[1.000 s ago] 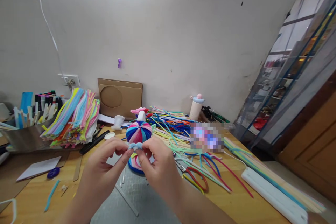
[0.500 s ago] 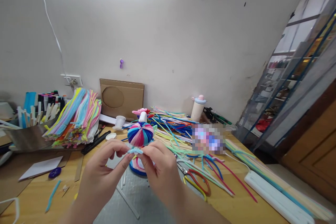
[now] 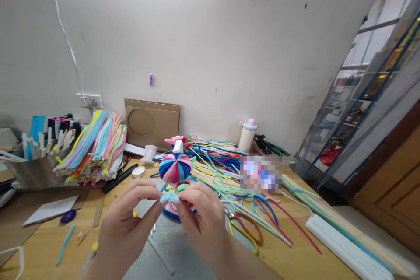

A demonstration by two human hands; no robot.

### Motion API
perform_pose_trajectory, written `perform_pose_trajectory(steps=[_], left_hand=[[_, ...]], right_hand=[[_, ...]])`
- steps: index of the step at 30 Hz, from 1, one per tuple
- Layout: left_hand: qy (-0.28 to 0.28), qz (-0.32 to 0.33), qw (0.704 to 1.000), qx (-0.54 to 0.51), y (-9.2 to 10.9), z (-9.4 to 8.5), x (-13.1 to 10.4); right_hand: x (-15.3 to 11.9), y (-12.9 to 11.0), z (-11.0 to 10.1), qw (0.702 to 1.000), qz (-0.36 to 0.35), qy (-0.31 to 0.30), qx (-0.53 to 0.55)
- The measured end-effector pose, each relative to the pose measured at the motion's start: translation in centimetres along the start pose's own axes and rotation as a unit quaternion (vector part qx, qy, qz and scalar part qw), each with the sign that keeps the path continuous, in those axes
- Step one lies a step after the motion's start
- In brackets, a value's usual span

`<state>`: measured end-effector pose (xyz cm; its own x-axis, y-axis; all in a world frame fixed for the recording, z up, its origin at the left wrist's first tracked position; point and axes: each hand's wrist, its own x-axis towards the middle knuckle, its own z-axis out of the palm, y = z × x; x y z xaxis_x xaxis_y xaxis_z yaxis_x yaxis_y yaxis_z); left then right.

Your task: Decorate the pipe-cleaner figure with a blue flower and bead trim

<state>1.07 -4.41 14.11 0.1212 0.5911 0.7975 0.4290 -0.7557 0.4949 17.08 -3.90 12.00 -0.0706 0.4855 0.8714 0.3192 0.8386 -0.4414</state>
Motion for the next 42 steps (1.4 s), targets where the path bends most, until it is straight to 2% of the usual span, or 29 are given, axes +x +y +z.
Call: perform_pose_trajectory(steps=[7,12,20,26,30,33,36,42], left_hand=[[0.018,0.054,0.998,0.023,-0.2,0.2,-0.3],[0.015,0.031,0.999,0.006,-0.3,0.5,-0.8],[0.042,0.027,0.999,0.009,-0.2,1.6,-1.5],[0.063,-0.003,0.998,-0.006,-0.1,2.4,-2.0],[0.064,-0.032,0.997,0.029,-0.1,2.0,-1.7],[0.073,-0.012,0.995,0.071,-0.3,1.1,-1.1],[0.044,0.026,0.992,0.116,-0.5,0.2,-0.7],[0.022,0.015,0.993,0.119,-0.8,-0.4,-0.6]], right_hand=[[-0.4,0.0,0.1,1.0,-0.005,0.01,-0.009],[-0.4,0.0,0.1,0.999,-0.022,0.019,-0.027],[-0.5,0.2,0.7,0.998,-0.037,0.04,-0.022],[-1.1,0.3,1.1,0.998,-0.02,0.049,-0.023],[-0.6,0.2,0.8,0.999,0.053,0.008,-0.009],[0.1,0.3,0.5,0.994,0.082,-0.057,-0.035],[0.5,0.4,0.3,0.993,0.066,-0.083,-0.059],[0.2,0.3,0.3,0.993,0.002,-0.071,-0.091]])
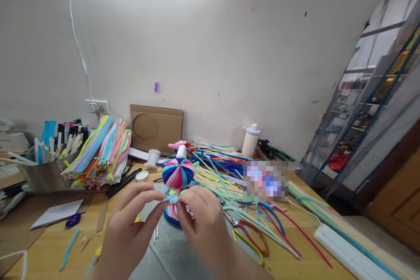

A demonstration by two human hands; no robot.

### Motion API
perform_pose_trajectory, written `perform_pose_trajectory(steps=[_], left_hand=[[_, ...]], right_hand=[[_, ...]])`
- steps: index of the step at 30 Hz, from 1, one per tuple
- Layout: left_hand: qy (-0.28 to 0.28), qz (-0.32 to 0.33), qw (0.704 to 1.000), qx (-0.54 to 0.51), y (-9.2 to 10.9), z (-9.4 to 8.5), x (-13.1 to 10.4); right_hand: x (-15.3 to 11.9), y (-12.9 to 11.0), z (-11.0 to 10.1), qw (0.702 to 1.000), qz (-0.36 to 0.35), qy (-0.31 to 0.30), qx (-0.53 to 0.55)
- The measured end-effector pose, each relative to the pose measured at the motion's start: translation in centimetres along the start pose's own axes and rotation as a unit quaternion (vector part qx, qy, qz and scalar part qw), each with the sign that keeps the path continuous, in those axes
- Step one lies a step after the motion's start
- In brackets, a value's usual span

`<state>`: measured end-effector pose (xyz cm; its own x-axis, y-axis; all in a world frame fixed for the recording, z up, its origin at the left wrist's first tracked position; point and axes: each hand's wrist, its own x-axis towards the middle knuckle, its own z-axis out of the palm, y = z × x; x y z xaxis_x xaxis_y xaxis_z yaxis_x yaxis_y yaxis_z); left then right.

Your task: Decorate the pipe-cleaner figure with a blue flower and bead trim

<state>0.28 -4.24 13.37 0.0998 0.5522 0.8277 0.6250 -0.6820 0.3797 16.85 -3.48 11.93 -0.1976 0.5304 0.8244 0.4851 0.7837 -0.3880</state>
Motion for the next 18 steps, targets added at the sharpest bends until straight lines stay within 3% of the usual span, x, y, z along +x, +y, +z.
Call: perform_pose_trajectory(steps=[4,10,18], left_hand=[[0.008,-0.074,0.993,-0.097,0.2,0.2,-0.3],[-0.017,-0.194,0.949,-0.247,0.0,1.5,-1.1],[-0.006,-0.131,0.982,-0.138,0.7,1.0,-0.7]], right_hand=[[-0.3,0.0,0.2,0.998,0.042,0.028,0.044],[-0.3,-0.5,0.9,0.99,0.082,0.022,0.109],[-0.6,-0.4,0.9,0.994,0.061,0.027,0.092]])
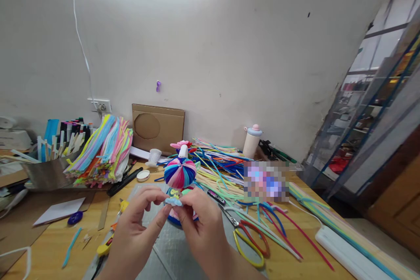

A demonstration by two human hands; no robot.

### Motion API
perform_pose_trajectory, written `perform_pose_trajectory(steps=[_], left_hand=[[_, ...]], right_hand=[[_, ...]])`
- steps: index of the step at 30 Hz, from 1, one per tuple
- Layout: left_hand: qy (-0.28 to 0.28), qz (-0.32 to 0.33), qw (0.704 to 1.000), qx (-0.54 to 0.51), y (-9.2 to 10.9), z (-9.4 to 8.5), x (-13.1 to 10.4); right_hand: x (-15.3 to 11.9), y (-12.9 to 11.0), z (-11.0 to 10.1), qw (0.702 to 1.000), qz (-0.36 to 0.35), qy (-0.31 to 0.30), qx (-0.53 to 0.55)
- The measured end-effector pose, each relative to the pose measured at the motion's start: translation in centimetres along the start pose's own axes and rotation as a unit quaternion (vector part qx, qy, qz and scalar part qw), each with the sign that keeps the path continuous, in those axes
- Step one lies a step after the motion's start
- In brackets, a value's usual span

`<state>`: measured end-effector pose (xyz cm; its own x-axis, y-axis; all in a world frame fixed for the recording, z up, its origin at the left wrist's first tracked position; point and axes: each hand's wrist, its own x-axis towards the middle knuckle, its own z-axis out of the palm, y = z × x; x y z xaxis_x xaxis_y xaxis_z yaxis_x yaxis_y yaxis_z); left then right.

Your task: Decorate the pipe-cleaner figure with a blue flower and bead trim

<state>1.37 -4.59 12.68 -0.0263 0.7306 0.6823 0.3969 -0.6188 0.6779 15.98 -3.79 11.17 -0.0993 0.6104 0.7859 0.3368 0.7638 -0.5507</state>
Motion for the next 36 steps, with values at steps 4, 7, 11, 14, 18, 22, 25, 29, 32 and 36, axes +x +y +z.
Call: perform_pose_trajectory(steps=[4,7,11,14,18,22,25,29,32,36], left_hand=[[0.006,0.025,0.999,0.021,-0.1,-0.3,0.1],[0.007,0.043,0.999,0.022,-0.3,-0.5,0.0],[0.016,0.064,0.997,0.042,-0.3,-0.5,-0.2],[0.037,0.088,0.994,0.051,-0.2,-0.1,-0.5],[0.064,0.097,0.993,0.034,-0.1,0.6,-1.0],[0.064,0.07,0.995,0.024,-0.2,1.0,-1.3],[0.061,0.058,0.995,0.052,-0.4,0.7,-1.1],[0.042,0.086,0.991,0.095,-0.6,-0.3,-0.4],[0.018,0.105,0.988,0.113,-0.6,-0.9,0.0],[-0.006,0.05,0.996,0.078,-0.5,-1.0,0.3]], right_hand=[[-0.1,0.2,-0.1,1.0,0.002,0.01,-0.012],[-0.1,0.2,-0.1,0.999,-0.014,0.018,-0.023],[-0.2,0.0,-0.1,0.998,-0.046,0.038,-0.034],[-0.3,-0.2,0.0,0.995,-0.065,0.055,-0.054],[-0.5,-0.5,0.5,0.992,-0.082,0.077,-0.058],[-0.5,-0.5,0.6,0.993,-0.06,0.082,-0.056],[-0.1,-0.3,0.2,0.998,-0.014,0.047,-0.045],[0.7,-0.1,-0.5,0.998,0.028,-0.024,-0.051],[1.0,-0.1,-0.9,0.997,0.026,-0.045,-0.06],[0.7,0.0,-0.8,0.998,0.04,-0.019,-0.034]])
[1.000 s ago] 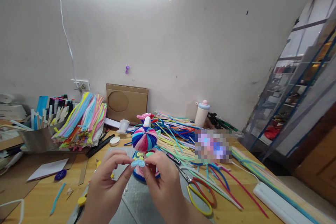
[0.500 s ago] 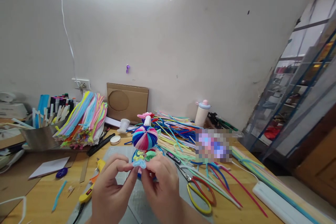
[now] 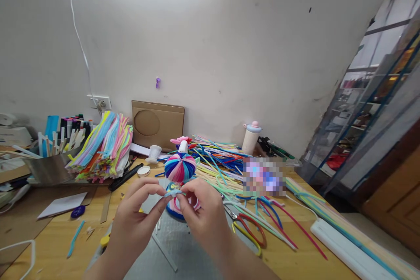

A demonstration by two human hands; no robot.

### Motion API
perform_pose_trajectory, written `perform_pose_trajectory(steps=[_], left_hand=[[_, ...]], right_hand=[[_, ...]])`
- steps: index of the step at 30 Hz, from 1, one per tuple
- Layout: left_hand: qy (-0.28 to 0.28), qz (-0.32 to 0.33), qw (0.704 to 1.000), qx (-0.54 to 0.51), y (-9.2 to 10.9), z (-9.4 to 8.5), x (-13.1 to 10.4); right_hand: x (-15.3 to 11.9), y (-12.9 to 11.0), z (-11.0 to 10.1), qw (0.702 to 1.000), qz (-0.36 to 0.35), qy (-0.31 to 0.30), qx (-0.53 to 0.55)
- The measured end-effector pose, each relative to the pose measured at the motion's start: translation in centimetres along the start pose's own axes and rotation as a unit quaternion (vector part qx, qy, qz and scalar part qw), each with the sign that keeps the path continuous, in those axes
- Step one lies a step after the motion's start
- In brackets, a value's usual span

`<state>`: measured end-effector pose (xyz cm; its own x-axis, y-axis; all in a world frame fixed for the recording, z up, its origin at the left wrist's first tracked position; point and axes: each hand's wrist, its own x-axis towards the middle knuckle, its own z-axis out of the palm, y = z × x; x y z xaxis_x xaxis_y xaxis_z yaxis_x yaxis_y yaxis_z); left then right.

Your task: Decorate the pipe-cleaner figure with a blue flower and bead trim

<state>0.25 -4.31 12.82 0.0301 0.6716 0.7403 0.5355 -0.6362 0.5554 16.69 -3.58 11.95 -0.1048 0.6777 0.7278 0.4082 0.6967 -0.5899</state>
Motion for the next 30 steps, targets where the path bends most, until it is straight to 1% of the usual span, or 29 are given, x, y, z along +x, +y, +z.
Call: perform_pose_trajectory(steps=[3,5,7,11,14,17,24,27,30], left_hand=[[-0.004,-0.082,0.995,-0.055,-0.3,0.3,0.1],[-0.013,-0.122,0.988,-0.091,-0.6,0.6,0.0],[-0.021,-0.138,0.983,-0.119,-0.7,0.7,0.0],[-0.02,-0.132,0.984,-0.118,-0.1,0.7,0.0],[-0.012,-0.112,0.989,-0.097,0.4,0.6,0.1],[-0.007,-0.087,0.993,-0.082,0.3,0.6,0.0],[-0.012,-0.048,0.996,-0.076,-0.1,0.5,-0.2],[-0.022,-0.06,0.995,-0.077,0.2,0.4,-0.2],[-0.032,-0.075,0.992,-0.096,0.5,0.5,-0.2]], right_hand=[[-0.3,0.1,0.3,0.999,0.022,0.018,0.024],[-0.4,0.0,0.5,0.999,0.03,0.001,0.033],[-0.4,-0.1,0.7,0.998,0.034,-0.016,0.044],[-0.4,-0.2,1.0,0.998,0.029,-0.013,0.051],[-0.5,0.0,0.9,0.999,0.016,-0.016,0.046],[-0.6,0.2,0.9,0.999,0.003,-0.023,0.041],[-0.6,-0.2,0.7,0.996,0.035,-0.018,0.074],[-0.7,-0.3,0.5,0.998,-0.004,-0.007,0.07],[-0.8,-0.2,0.6,0.998,-0.046,0.009,0.037]])
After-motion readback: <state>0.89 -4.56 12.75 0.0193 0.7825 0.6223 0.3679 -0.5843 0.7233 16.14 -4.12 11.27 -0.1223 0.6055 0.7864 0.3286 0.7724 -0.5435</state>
